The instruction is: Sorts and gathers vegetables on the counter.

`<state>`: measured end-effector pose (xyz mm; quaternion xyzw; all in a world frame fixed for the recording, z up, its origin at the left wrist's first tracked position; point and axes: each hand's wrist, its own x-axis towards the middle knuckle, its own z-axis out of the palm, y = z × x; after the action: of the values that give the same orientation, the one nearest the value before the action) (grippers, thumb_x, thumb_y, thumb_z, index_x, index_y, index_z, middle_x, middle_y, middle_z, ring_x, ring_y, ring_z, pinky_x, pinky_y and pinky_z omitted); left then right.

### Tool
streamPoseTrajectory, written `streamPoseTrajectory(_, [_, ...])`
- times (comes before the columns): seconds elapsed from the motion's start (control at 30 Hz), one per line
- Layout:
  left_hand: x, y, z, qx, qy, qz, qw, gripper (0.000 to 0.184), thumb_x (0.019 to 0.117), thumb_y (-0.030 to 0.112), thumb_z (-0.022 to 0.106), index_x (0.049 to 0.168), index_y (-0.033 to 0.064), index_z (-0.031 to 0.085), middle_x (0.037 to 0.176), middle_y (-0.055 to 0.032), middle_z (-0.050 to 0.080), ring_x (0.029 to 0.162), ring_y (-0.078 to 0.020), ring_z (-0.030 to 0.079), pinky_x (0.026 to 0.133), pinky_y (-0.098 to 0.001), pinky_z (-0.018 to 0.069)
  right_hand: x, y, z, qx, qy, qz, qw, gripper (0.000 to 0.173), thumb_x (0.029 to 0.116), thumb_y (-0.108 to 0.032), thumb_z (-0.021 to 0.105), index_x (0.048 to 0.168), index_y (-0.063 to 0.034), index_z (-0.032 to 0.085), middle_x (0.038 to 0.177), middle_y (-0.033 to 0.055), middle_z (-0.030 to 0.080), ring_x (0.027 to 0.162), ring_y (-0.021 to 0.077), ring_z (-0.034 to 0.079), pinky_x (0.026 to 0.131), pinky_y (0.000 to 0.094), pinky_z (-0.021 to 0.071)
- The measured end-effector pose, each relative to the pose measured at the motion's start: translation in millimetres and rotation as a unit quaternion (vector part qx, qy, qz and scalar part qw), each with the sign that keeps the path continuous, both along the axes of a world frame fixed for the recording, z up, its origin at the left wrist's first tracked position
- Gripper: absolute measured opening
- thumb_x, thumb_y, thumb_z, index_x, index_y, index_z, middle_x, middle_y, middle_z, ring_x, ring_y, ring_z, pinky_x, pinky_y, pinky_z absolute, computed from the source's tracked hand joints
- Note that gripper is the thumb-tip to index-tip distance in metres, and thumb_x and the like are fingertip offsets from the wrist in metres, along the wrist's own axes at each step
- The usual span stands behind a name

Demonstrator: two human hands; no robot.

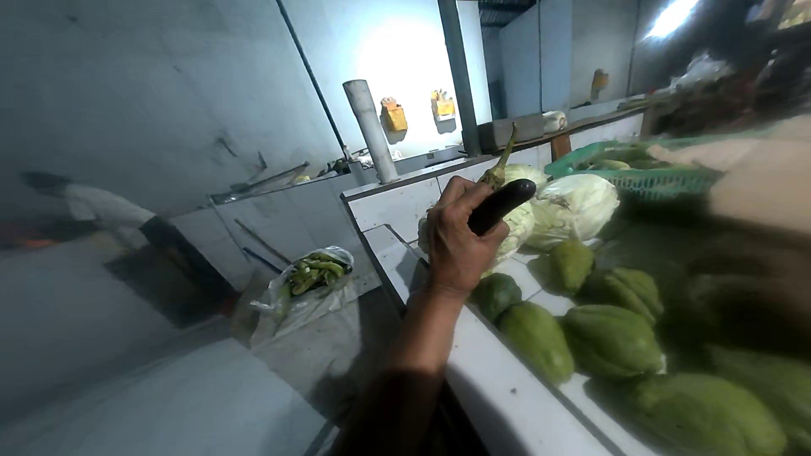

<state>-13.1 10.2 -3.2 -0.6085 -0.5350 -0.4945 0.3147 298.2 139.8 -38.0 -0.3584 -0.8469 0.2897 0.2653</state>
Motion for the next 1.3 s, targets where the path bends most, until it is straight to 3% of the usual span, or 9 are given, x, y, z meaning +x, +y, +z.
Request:
streamPoseTrajectory(0.07, [0,0,-1,-0.002,0.005,0.001,1.0,0.024,0.0764,0.005,0.074,0.1,-0.0001,0.073,0.099,-0.0112,0.066,0.085,-0.013,0.063,0.075,-0.0261,0.0515,-1,1,0,-0.005,0.099,-0.001,0.995,0.017,0.0978,-0.001,0.054,0.11,-0.0015,0.065,0.096,0.0074,0.067,0.082,0.0125,0.065,0.07,0.0287,0.055])
streamPoseTrajectory(0.13, [-2,2,-1,0.0,0.008,-0.004,1.0,0.024,0.0758,0.005,0.074,0.099,-0.0001,0.073,0.097,-0.0106,0.065,0.085,-0.0131,0.063,0.074,-0.0269,0.0514,-3,2,4,-0.029,0.18,0.031,0.983,0.021,0.0895,0.0,0.052,0.104,-0.0034,0.067,0.083,0.0031,0.067,0.064,0.0084,0.062,0.052,0.0218,0.0506])
streamPoseTrajectory(0.27, [-1,0,-1,-0.002,0.005,-0.004,1.0,0.022,0.0756,0.004,0.074,0.097,0.0009,0.073,0.096,-0.0092,0.064,0.084,-0.011,0.062,0.074,-0.0241,0.05,-5,2,5,-0.091,0.278,0.076,0.953,0.025,0.0794,-0.003,0.056,0.101,-0.0089,0.066,0.074,0.0011,0.067,0.049,0.0067,0.058,0.041,0.0195,0.0478])
streamPoseTrajectory(0.33, [-1,1,-1,0.001,0.007,-0.003,1.0,0.021,0.0757,0.005,0.073,0.096,0.0015,0.073,0.096,-0.0088,0.064,0.084,-0.0104,0.062,0.073,-0.0231,0.0498,1,35,-15,-0.094,0.357,0.194,0.909,0.028,0.0812,-0.011,0.065,0.108,-0.0134,0.072,0.083,-0.0005,0.071,0.055,0.0038,0.061,0.045,0.0184,0.052])
streamPoseTrajectory(0.4, [-2,2,-2,0.001,0.008,0.001,1.0,0.02,0.0762,0.006,0.073,0.096,0.0019,0.072,0.096,-0.0087,0.064,0.083,-0.0113,0.062,0.072,-0.0252,0.0495,6,71,-33,-0.106,0.396,0.333,0.849,0.031,0.0932,-0.017,0.064,0.123,-0.0108,0.069,0.096,0.0027,0.07,0.067,0.0046,0.065,0.053,0.0187,0.0552])
streamPoseTrajectory(0.6, [-1,1,-2,-0.005,0.001,0.003,1.0,0.021,0.0762,0.006,0.074,0.096,0.0023,0.072,0.096,-0.0084,0.064,0.083,-0.012,0.062,0.072,-0.0269,0.0504,3,76,-39,-0.22,0.455,0.445,0.739,0.031,0.1054,-0.02,0.048,0.126,-0.0032,0.064,0.114,0.0112,0.068,0.098,0.0166,0.069,0.083,0.0292,0.06])
streamPoseTrajectory(0.9, [-2,0,-3,-0.004,-0.003,-0.003,1.0,0.022,0.0758,0.006,0.075,0.098,0.0019,0.073,0.095,-0.008,0.064,0.083,-0.0109,0.062,0.072,-0.0241,0.051,2,66,-44,-0.269,0.466,0.429,0.726,0.033,0.1033,-0.024,0.052,0.126,-0.0046,0.065,0.104,0.009,0.07,0.089,0.0136,0.07,0.075,0.0261,0.0608])
streamPoseTrajectory(1.07, [-2,0,-2,0.001,0.011,0.001,1.0,0.024,0.0758,0.006,0.075,0.099,0.0008,0.074,0.094,-0.0098,0.065,0.082,-0.0132,0.063,0.073,-0.0265,0.0516,2,63,-49,-0.217,0.441,0.39,0.779,0.035,0.1076,-0.027,0.044,0.127,-0.0061,0.064,0.111,0.0106,0.068,0.093,0.015,0.069,0.076,0.0278,0.0602])
streamPoseTrajectory(1.3, [8,-11,1,0.014,-0.031,0.027,0.999,0.023,0.0815,0.004,0.074,0.103,-0.0021,0.071,0.101,-0.0132,0.064,0.087,-0.0161,0.063,0.076,-0.029,0.0516,-18,15,-9,-0.099,0.4,0.328,0.85,0.024,0.1031,-0.022,0.055,0.114,-0.0104,0.073,0.119,0.0064,0.068,0.091,0.0108,0.068,0.071,0.0216,0.0586])
